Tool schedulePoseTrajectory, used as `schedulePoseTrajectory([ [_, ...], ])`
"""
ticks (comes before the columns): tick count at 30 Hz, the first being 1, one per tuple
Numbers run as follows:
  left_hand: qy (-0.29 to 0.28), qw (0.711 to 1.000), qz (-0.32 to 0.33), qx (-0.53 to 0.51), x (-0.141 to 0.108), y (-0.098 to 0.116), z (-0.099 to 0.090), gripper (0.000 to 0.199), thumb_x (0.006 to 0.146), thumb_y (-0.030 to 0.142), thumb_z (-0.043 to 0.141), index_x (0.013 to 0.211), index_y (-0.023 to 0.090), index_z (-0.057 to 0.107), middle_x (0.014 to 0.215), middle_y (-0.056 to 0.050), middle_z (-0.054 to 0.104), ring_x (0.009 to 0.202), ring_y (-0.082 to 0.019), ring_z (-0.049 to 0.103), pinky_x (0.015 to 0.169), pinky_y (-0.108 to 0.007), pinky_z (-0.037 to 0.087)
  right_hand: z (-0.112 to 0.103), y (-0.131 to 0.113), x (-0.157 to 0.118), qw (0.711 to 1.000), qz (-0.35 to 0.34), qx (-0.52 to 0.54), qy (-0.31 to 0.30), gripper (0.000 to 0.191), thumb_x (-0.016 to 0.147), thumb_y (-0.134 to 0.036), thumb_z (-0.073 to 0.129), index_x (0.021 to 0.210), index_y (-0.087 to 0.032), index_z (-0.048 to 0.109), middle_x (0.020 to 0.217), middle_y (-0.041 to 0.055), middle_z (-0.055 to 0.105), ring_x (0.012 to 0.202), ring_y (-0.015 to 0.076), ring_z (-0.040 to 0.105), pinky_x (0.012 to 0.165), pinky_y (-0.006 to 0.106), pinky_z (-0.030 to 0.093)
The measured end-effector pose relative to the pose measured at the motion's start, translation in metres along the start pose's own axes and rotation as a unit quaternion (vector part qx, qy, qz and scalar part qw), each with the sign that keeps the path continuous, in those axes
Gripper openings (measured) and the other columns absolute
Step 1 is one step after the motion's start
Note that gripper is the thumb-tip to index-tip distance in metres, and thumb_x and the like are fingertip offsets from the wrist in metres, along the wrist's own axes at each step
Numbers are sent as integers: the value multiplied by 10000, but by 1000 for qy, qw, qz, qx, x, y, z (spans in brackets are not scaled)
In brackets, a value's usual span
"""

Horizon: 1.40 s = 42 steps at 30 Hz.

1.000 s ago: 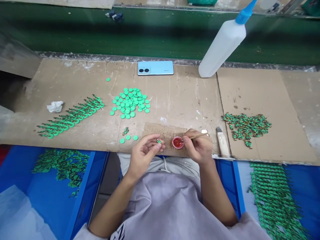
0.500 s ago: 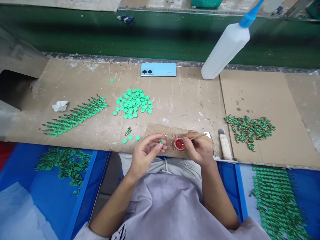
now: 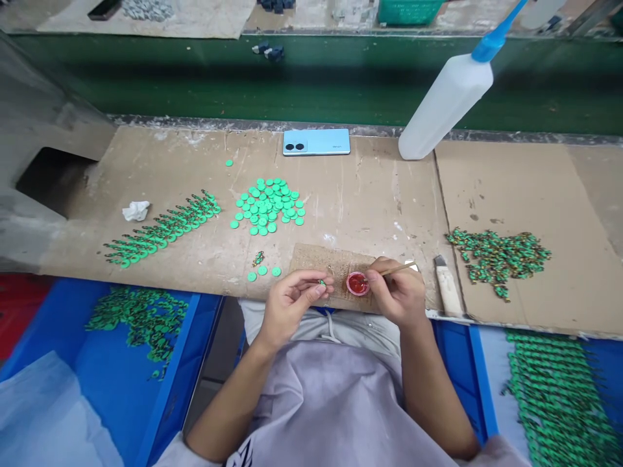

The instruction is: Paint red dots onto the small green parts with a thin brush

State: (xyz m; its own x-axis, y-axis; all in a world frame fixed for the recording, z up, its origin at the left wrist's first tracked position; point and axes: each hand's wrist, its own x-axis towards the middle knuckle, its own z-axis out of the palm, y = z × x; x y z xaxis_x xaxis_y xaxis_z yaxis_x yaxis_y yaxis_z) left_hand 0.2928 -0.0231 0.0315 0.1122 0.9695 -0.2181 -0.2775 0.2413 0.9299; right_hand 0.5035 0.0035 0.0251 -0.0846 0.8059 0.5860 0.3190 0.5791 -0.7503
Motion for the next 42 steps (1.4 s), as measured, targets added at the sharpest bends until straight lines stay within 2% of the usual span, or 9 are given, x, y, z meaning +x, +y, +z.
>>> schedulePoseTrajectory([
  [3, -5, 1000, 19, 17, 0, 1, 0, 209, 803, 338, 899, 890, 168, 816, 925, -83, 831, 843, -217, 822, 752, -290, 686, -1, 3, -5, 1000, 3, 6, 25, 189, 976, -185, 626, 796, -204, 681, 649, 26, 686, 537, 175, 643, 480, 282, 495],
  [14, 7, 1000, 4, -21, -1, -5, 1, 269, 766, 378, 918, 901, 176, 804, 825, -50, 796, 772, -215, 812, 679, -292, 676, -2, 14, -23, 993, 18, 48, 102, 113, 1017, -248, 637, 919, -206, 673, 691, 11, 680, 558, 172, 637, 528, 305, 514],
  [18, 17, 992, 85, 88, -8, -4, -1, 109, 866, 304, 828, 918, 209, 822, 924, -73, 797, 826, -207, 784, 729, -307, 647, -4, 16, -24, 994, 19, 28, 105, 87, 994, -228, 664, 924, -205, 711, 762, 28, 725, 591, 183, 674, 547, 320, 546],
  [23, 87, 911, 230, 331, -17, 8, -25, 160, 948, 157, 690, 1019, 235, 810, 998, -88, 791, 955, -218, 737, 865, -330, 585, -5, 20, -29, 994, 16, -3, 108, 85, 966, -232, 705, 897, -207, 748, 741, 24, 735, 588, 193, 684, 529, 321, 549],
  [26, 160, 875, 243, 386, -20, 15, -49, 158, 966, 134, 609, 975, 214, 744, 958, -71, 738, 903, -201, 698, 789, -299, 542, -6, 21, -31, 993, 15, -22, 113, 81, 965, -247, 720, 902, -209, 756, 766, 33, 749, 619, 207, 691, 540, 334, 553],
  [28, 192, 867, 227, 400, -20, 17, -62, 188, 980, 126, 519, 926, 205, 681, 848, -31, 682, 769, -170, 650, 704, -274, 502, -5, 21, -30, 994, 10, -18, 111, 81, 975, -245, 712, 915, -212, 755, 778, 35, 753, 634, 208, 698, 547, 334, 562],
  [33, 128, 846, 170, 490, -16, 17, -66, 213, 1029, 189, 462, 1035, 185, 675, 712, 23, 605, 607, -138, 571, 628, -252, 453, -6, 18, -27, 996, -7, 18, 91, 67, 979, -175, 693, 943, -209, 738, 750, 20, 736, 589, 183, 691, 496, 296, 542],
  [38, 94, 776, 163, 601, -11, 16, -64, 222, 1002, 256, 651, 1204, 210, 733, 876, -22, 657, 724, -159, 654, 669, -261, 487, -6, 19, -28, 996, 19, 30, 81, 72, 992, -194, 670, 947, -219, 720, 762, 21, 735, 597, 194, 697, 493, 313, 541],
  [42, 98, 773, 146, 609, -8, 15, -68, 168, 981, 210, 694, 1132, 228, 765, 951, -30, 670, 773, -159, 688, 710, -265, 519, -5, 19, -27, 996, -10, 37, 80, 85, 976, -141, 670, 980, -212, 718, 772, 21, 735, 593, 181, 695, 496, 295, 543],
])
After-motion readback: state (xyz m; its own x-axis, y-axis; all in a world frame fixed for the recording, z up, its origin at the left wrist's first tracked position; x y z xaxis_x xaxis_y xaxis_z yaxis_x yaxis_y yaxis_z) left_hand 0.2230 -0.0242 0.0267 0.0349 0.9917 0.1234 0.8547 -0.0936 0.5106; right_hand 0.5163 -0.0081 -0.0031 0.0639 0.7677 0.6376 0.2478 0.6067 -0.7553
